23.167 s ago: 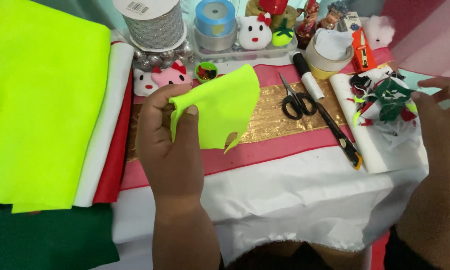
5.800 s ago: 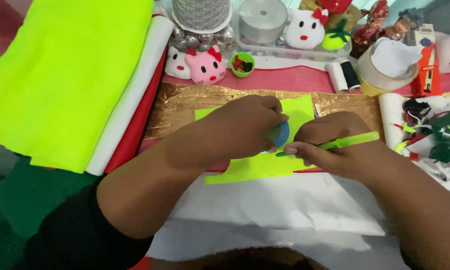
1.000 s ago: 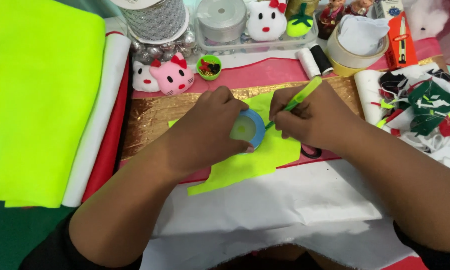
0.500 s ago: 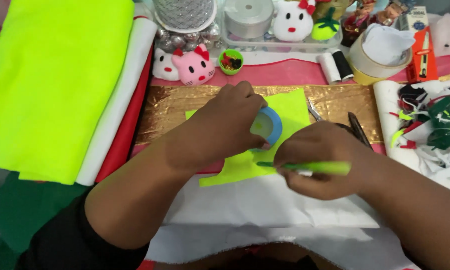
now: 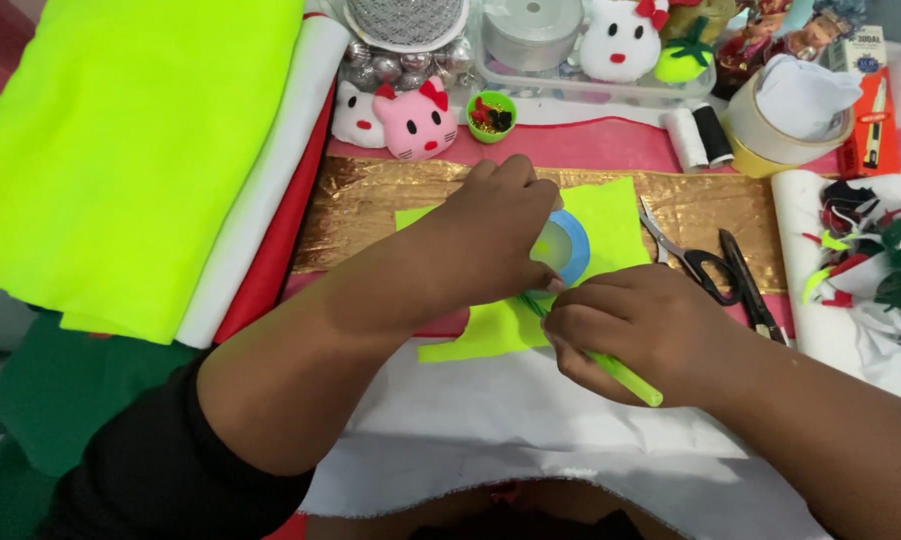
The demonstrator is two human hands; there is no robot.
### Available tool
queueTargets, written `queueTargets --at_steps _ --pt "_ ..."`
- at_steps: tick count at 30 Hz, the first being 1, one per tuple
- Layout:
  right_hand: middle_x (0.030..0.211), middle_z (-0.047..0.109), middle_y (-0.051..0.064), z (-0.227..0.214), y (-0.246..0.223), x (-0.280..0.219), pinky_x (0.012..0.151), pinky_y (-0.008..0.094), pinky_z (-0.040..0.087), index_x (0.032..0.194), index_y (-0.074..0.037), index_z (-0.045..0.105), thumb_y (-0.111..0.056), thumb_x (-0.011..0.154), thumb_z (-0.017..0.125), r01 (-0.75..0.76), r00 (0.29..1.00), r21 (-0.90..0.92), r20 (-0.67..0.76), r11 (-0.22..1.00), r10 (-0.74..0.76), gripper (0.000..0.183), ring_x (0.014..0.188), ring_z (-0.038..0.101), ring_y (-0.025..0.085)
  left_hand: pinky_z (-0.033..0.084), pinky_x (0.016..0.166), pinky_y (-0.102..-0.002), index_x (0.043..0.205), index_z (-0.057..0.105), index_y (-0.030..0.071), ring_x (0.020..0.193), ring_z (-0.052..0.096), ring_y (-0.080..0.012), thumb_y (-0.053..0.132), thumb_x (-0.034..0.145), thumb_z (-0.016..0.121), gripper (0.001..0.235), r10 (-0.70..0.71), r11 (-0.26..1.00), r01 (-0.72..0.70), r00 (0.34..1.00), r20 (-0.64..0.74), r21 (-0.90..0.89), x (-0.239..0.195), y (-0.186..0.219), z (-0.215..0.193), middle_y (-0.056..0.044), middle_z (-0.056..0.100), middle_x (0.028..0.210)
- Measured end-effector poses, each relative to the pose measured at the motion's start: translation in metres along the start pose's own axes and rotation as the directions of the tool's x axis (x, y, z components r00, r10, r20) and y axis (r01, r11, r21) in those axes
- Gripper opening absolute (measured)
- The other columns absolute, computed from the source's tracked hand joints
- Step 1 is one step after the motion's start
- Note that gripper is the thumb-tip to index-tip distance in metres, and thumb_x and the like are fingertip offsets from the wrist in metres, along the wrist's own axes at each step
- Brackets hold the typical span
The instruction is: Tracing a circle onto neon green fabric using a tape roll as a template and cutting the fabric with scissors.
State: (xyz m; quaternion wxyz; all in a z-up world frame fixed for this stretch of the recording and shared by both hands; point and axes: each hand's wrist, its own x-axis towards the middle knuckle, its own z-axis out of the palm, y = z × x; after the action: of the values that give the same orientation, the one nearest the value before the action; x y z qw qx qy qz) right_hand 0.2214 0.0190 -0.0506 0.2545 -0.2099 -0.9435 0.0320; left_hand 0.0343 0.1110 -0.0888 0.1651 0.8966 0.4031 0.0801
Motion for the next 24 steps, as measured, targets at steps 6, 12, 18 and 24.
queueTargets --at_steps 6,12,18,24 --pt "0.081 0.067 0.005 -0.002 -0.005 0.005 0.053 0.033 0.046 0.088 -0.007 0.061 -0.002 0.089 0.067 -0.016 1.0 -0.029 0.013 0.999 0.016 0.008 0.061 0.06 0.023 0.045 0.093 -0.046 0.127 0.058 0.013 0.109 0.049 -0.0379 0.058 0.069 0.094 0.082 -0.008 1.0 0.009 1.0 0.019 -0.029 -0.002 0.003 -0.004 -0.01 0.053 0.119" --pt "0.074 0.065 0.005 -0.011 0.002 0.002 0.051 0.037 0.044 0.087 -0.009 0.063 -0.014 0.094 0.059 -0.092 0.993 0.084 0.076 0.992 0.086 0.008 0.057 0.058 0.028 0.045 0.094 -0.046 0.128 0.057 0.015 0.113 0.048 -0.0371 0.056 0.07 0.092 0.08 -0.039 0.998 0.042 0.997 0.063 -0.049 -0.004 0.005 -0.01 -0.009 0.051 0.121" --pt "0.068 0.066 0.0 -0.015 0.021 -0.01 0.05 0.041 0.044 0.083 -0.015 0.067 -0.017 0.083 0.059 -0.194 0.973 0.069 0.139 0.979 0.183 0.009 0.055 0.06 0.028 0.043 0.094 -0.045 0.128 0.058 0.013 0.108 0.049 -0.0373 0.057 0.07 0.092 0.08 -0.002 0.998 0.003 1.0 0.012 -0.059 -0.005 0.002 -0.005 -0.01 0.053 0.12" --pt "0.064 0.066 -0.002 -0.02 0.032 -0.013 0.053 0.039 0.047 0.083 -0.016 0.068 -0.012 0.079 0.061 -0.268 0.962 0.143 0.094 0.953 0.256 0.009 0.053 0.057 0.026 0.043 0.097 -0.047 0.134 0.057 0.014 0.115 0.047 -0.0388 0.054 0.07 0.091 0.083 -0.021 0.997 0.025 0.998 0.053 -0.078 -0.006 0.004 -0.011 -0.01 0.051 0.123"
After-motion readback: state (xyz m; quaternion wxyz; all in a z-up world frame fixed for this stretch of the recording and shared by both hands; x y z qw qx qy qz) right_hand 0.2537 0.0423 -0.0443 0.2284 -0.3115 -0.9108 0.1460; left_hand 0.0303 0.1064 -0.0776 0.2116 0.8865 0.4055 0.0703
